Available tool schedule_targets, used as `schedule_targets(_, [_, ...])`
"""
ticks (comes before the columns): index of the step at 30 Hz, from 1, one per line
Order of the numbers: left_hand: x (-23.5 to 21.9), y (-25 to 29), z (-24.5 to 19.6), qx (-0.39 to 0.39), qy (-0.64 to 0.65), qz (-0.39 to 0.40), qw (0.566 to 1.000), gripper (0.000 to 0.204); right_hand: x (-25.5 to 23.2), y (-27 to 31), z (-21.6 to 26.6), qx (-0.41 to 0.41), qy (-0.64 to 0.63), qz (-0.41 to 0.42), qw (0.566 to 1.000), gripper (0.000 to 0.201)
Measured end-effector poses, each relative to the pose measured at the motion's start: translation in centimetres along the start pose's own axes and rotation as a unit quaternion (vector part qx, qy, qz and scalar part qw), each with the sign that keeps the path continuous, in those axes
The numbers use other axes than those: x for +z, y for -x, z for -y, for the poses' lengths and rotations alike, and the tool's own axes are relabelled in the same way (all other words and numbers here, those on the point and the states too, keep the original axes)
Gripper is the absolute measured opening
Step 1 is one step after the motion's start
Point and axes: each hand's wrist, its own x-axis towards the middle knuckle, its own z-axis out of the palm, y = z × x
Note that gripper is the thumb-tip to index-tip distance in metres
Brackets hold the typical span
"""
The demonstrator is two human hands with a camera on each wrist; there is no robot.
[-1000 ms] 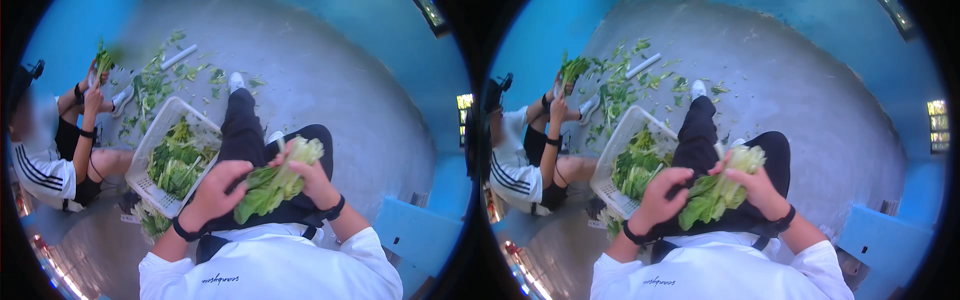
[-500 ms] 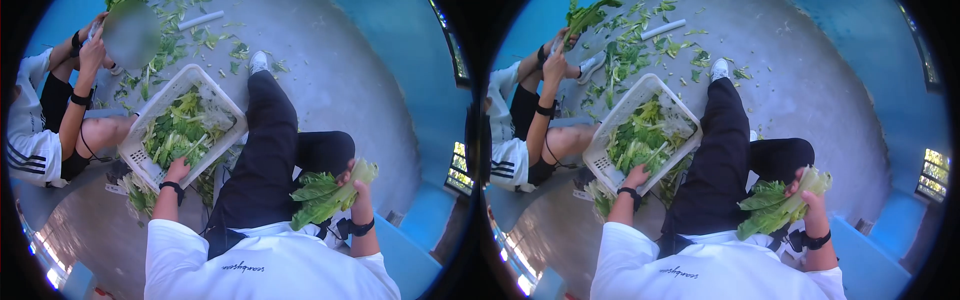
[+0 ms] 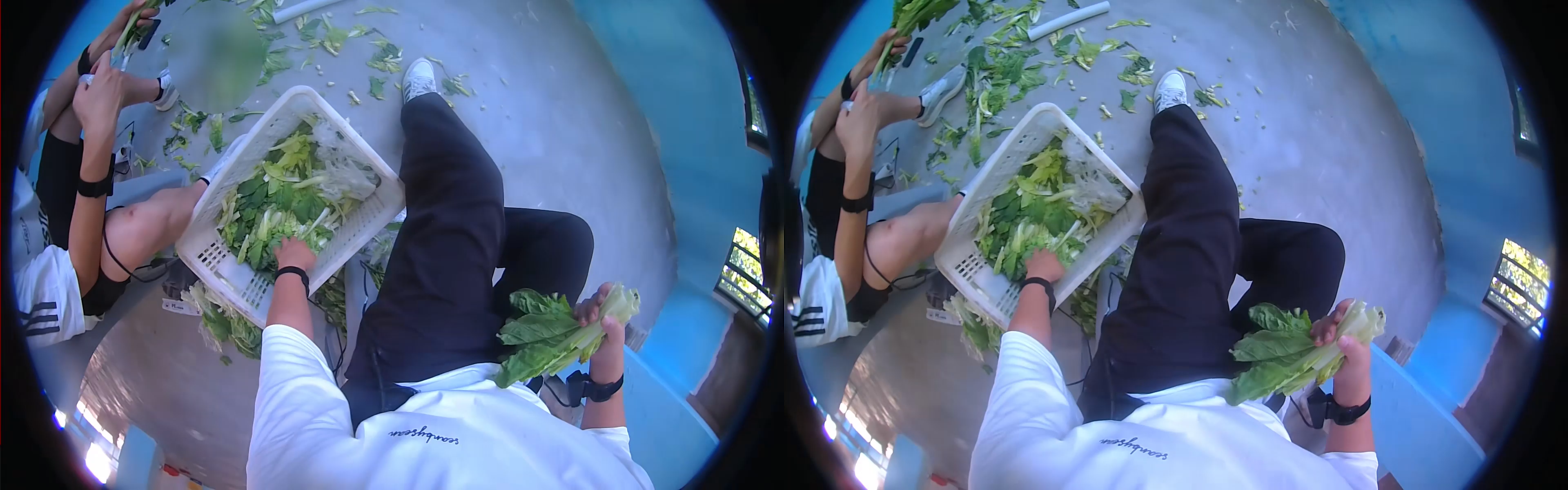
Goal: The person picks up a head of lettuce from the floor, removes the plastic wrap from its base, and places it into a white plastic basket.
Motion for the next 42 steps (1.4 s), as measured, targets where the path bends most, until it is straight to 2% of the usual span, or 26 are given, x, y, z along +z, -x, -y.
schedule_targets(2, [0.5, -0.7, 0.6, 0.002, 0.071, -0.049, 0.996, 0.038, 0.0, -0.4, -0.5, 0.0, -0.014, 0.021, 1.0, 0.045])
schedule_targets(5, [-0.5, 1.5, 1.1, 0.032, 0.223, -0.113, 0.968, 0.026, 0.2, -0.6, -1.1, -0.002, -0.027, 0.042, 0.999, 0.044])
schedule_targets(6, [-0.5, 2.6, 1.1, 0.047, 0.263, -0.205, 0.942, 0.011, 0.6, -0.4, -1.1, -0.003, -0.03, 0.042, 0.999, 0.043])
schedule_targets(9, [-1.6, 5.3, 1.8, 0.051, 0.269, -0.207, 0.939, 0.015, 1.2, 0.2, -1.0, -0.008, -0.033, 0.05, 0.998, 0.043])
schedule_targets(12, [-1.0, 6.6, 2.8, 0.057, 0.254, -0.256, 0.931, 0.031, 0.7, 0.9, -1.0, -0.013, -0.039, 0.066, 0.997, 0.042])
schedule_targets(15, [-1.3, 7.8, 3.9, 0.031, 0.286, -0.245, 0.926, 0.048, 0.2, 1.9, -1.4, -0.028, -0.048, 0.076, 0.996, 0.043])
schedule_targets(16, [-1.0, 8.2, 4.5, 0.048, 0.278, -0.272, 0.92, 0.05, 0.0, 2.3, -1.6, -0.033, -0.051, 0.078, 0.995, 0.043])
schedule_targets(19, [-0.7, 8.7, 5.4, -0.007, 0.275, -0.262, 0.925, 0.051, -1.2, 3.4, -2.3, -0.043, -0.069, 0.099, 0.992, 0.043])
schedule_targets(22, [-0.1, 8.8, 5.8, -0.03, 0.242, -0.284, 0.927, 0.047, -2.4, 3.5, -3.0, -0.063, -0.106, 0.109, 0.986, 0.042])
schedule_targets(26, [-0.8, 9.9, 5.3, -0.021, 0.265, -0.295, 0.918, 0.039, -3.9, 3.3, -3.2, -0.066, -0.151, 0.143, 0.976, 0.039])
schedule_targets(28, [-3.1, 13.1, 3.6, 0.006, 0.285, -0.302, 0.909, 0.035, -3.9, 3.4, -3.0, -0.059, -0.178, 0.155, 0.97, 0.038])
schedule_targets(31, [-7.0, 17.6, 0.8, 0.131, 0.388, -0.285, 0.867, 0.033, -2.4, 3.3, -2.3, -0.032, -0.204, 0.171, 0.963, 0.036])
schedule_targets(32, [-9.0, 19.9, -0.6, 0.142, 0.384, -0.247, 0.878, 0.032, -2.5, 2.6, -2.7, -0.026, -0.213, 0.205, 0.955, 0.035])
schedule_targets(33, [-10.3, 21.8, -2.1, 0.194, 0.481, -0.215, 0.827, 0.032, -2.1, 2.3, -2.8, -0.018, -0.209, 0.215, 0.954, 0.036])
schedule_targets(35, [-12.2, 25.1, -5.9, 0.292, 0.651, -0.134, 0.688, 0.033, -1.0, 1.9, -2.8, -0.004, -0.198, 0.231, 0.953, 0.037])
schedule_targets(37, [-14.7, 29.9, -9.8, 0.319, 0.684, -0.064, 0.653, 0.034, -0.4, 1.7, -2.4, -0.007, -0.147, 0.268, 0.952, 0.045])
schedule_targets(39, [-16.8, 34.6, -12.9, 0.34, 0.695, 0.027, 0.633, 0.038, 2.0, 1.4, -2.1, -0.047, -0.142, 0.313, 0.938, 0.06])
schedule_targets(41, [-17.0, 37.2, -15.8, 0.393, 0.63, 0.048, 0.668, 0.041, 3.3, 0.8, -2.1, -0.062, -0.154, 0.348, 0.923, 0.072])
schedule_targets(42, [-17.0, 38.4, -17.3, 0.44, 0.562, 0.018, 0.7, 0.041, 3.7, 0.7, -2.2, -0.057, -0.174, 0.351, 0.918, 0.072])
